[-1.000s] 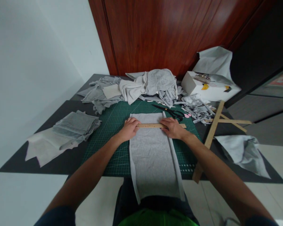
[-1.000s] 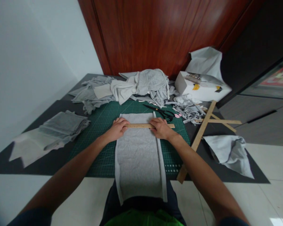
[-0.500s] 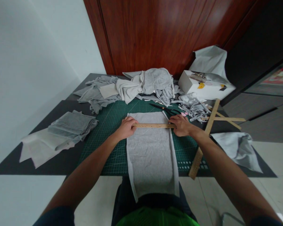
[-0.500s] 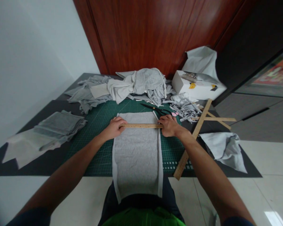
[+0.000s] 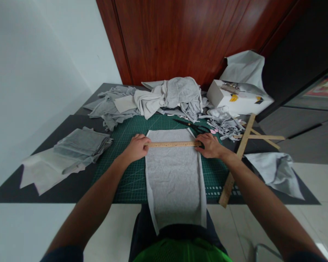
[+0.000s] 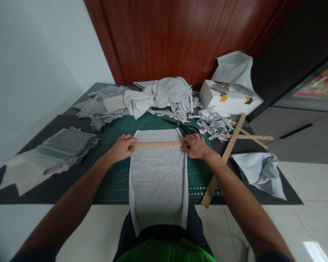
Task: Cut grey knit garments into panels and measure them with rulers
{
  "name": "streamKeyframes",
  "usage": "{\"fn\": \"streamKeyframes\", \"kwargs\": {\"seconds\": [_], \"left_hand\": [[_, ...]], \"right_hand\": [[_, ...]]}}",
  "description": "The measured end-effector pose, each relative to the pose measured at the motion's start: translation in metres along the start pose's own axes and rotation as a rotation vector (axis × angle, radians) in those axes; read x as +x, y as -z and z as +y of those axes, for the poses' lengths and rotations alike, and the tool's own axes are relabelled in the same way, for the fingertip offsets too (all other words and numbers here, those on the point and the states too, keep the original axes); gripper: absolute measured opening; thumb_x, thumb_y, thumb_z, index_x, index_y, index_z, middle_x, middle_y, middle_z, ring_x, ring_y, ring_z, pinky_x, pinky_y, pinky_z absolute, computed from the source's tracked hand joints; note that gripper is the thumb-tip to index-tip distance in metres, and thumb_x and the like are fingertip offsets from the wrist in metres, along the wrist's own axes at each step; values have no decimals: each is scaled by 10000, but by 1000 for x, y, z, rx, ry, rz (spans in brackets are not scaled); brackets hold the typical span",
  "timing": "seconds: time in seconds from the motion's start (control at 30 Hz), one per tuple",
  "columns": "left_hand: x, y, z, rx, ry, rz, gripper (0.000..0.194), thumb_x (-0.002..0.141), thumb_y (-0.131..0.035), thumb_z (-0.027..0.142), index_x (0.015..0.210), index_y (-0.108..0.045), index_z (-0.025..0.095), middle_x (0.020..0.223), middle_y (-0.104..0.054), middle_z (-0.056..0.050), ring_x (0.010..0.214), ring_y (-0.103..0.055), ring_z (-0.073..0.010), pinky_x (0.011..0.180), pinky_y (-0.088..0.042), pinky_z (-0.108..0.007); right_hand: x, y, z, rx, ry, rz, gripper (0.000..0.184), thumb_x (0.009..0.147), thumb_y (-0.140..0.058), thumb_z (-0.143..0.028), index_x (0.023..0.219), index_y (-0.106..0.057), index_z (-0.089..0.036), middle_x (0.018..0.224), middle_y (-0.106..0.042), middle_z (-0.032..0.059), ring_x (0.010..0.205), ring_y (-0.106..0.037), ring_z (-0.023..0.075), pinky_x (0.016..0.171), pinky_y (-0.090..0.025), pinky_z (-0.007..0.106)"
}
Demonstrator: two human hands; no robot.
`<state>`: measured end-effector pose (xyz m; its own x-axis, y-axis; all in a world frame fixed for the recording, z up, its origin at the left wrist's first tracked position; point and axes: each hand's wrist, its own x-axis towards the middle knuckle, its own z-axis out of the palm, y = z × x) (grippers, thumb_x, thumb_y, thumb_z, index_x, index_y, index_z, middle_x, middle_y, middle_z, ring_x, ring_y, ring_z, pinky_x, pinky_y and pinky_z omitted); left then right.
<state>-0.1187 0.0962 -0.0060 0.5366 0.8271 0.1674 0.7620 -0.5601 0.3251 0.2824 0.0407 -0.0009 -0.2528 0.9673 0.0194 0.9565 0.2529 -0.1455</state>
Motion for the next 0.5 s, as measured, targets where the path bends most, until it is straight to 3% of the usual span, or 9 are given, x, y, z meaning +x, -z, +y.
{"fn": "streamKeyframes", "kwargs": {"seconds": [0.23,0.5], "left_hand": [[-3,6,9,101,19,28,226,773,-587,121,896,-754,212,964,-677,-90,1003,-575,-293,891,-480,-439],[-6,11,7,83,38,65,183,724,-620,122,824,-739,218,941,-656,-117,1025,-566,-339,902,-489,-506]], "right_hand": [[-3,0,4,-8,-2,-9,455,866,-604,-249,1314,-680,-223,1490,-627,111,1369,-499,393,1046,-461,555],[-7,-1,4,25,-3,39,482,855,-592,-241,1328,-684,-230,1477,-639,113,1333,-514,386,1020,-476,563]]}}
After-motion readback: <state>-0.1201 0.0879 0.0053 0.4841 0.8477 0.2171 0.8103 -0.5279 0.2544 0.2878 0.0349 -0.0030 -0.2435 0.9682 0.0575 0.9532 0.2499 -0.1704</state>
